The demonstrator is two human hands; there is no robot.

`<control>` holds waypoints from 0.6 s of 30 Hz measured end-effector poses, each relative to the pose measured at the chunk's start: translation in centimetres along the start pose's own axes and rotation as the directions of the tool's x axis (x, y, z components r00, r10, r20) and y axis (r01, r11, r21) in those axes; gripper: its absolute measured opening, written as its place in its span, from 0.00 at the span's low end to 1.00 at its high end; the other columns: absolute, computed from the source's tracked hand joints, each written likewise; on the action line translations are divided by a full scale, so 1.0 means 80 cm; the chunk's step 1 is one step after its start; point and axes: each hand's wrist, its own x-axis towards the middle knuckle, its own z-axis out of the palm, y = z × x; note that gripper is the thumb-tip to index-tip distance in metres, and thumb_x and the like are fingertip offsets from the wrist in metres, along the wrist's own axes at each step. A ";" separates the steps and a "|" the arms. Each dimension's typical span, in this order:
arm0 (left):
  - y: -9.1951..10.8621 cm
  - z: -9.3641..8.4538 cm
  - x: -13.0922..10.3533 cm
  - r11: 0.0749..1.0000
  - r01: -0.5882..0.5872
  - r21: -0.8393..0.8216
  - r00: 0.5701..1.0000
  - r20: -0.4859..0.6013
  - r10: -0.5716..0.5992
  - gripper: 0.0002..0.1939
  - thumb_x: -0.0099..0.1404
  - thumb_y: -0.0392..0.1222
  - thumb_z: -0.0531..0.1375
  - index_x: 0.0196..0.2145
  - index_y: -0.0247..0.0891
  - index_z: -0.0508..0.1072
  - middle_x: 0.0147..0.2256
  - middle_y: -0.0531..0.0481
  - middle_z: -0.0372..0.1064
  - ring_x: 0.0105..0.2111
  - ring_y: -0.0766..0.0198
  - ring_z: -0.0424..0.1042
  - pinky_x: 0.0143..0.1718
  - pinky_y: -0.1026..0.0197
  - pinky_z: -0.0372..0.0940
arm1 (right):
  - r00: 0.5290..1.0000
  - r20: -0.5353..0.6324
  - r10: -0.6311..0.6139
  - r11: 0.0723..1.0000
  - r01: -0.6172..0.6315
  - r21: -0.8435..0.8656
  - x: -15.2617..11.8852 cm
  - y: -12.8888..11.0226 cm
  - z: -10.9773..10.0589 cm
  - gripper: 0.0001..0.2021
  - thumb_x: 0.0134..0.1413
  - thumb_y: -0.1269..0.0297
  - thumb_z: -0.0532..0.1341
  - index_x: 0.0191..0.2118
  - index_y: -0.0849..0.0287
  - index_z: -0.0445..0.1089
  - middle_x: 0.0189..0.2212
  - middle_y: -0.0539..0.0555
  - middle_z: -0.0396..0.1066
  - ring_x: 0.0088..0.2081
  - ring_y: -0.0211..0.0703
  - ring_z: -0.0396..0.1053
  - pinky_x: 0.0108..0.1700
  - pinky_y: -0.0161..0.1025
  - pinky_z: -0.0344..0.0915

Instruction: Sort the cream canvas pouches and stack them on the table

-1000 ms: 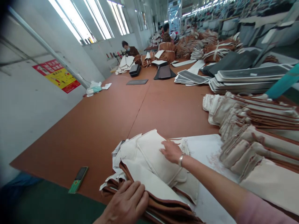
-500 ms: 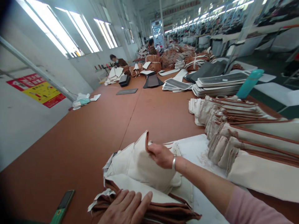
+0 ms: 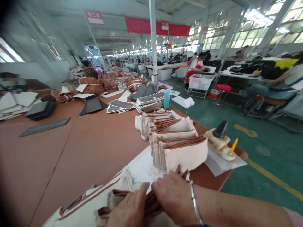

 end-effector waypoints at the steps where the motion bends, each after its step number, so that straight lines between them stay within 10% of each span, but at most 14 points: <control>1: 0.014 0.004 0.035 0.998 0.029 -0.052 0.998 0.057 -0.026 0.23 0.62 0.37 0.58 0.54 0.34 0.62 0.33 0.48 0.75 0.29 0.59 0.74 0.28 0.61 0.65 | 0.999 -0.031 0.034 0.999 -0.033 0.024 -0.012 0.028 -0.005 0.20 0.43 0.66 0.65 0.46 0.59 0.67 0.40 0.61 0.73 0.40 0.58 0.70 0.45 0.51 0.63; 10: 0.046 0.040 0.309 0.947 0.147 -0.287 0.941 0.335 -0.044 0.25 0.60 0.50 0.63 0.51 0.37 0.63 0.38 0.45 0.76 0.37 0.51 0.77 0.33 0.58 0.68 | 0.981 0.150 0.124 0.978 -0.147 0.150 0.007 0.273 -0.128 0.22 0.36 0.75 0.69 0.43 0.54 0.76 0.33 0.50 0.77 0.35 0.49 0.73 0.38 0.39 0.65; 14: 0.060 0.114 0.316 0.966 0.180 -0.185 0.933 0.342 -0.109 0.25 0.63 0.43 0.61 0.56 0.35 0.64 0.50 0.36 0.71 0.53 0.40 0.68 0.51 0.38 0.63 | 0.950 -0.044 0.309 0.949 -0.305 0.075 0.015 0.317 -0.092 0.26 0.46 0.70 0.67 0.55 0.59 0.71 0.52 0.65 0.70 0.55 0.67 0.64 0.57 0.60 0.57; 18: 0.068 0.199 0.253 0.992 0.057 -0.109 0.984 0.174 -0.037 0.31 0.68 0.53 0.54 0.66 0.46 0.54 0.68 0.40 0.45 0.68 0.38 0.42 0.62 0.28 0.41 | 0.868 -0.413 0.276 0.952 -0.306 -0.009 0.012 0.338 0.020 0.30 0.61 0.52 0.57 0.67 0.49 0.54 0.69 0.60 0.46 0.68 0.67 0.38 0.65 0.66 0.35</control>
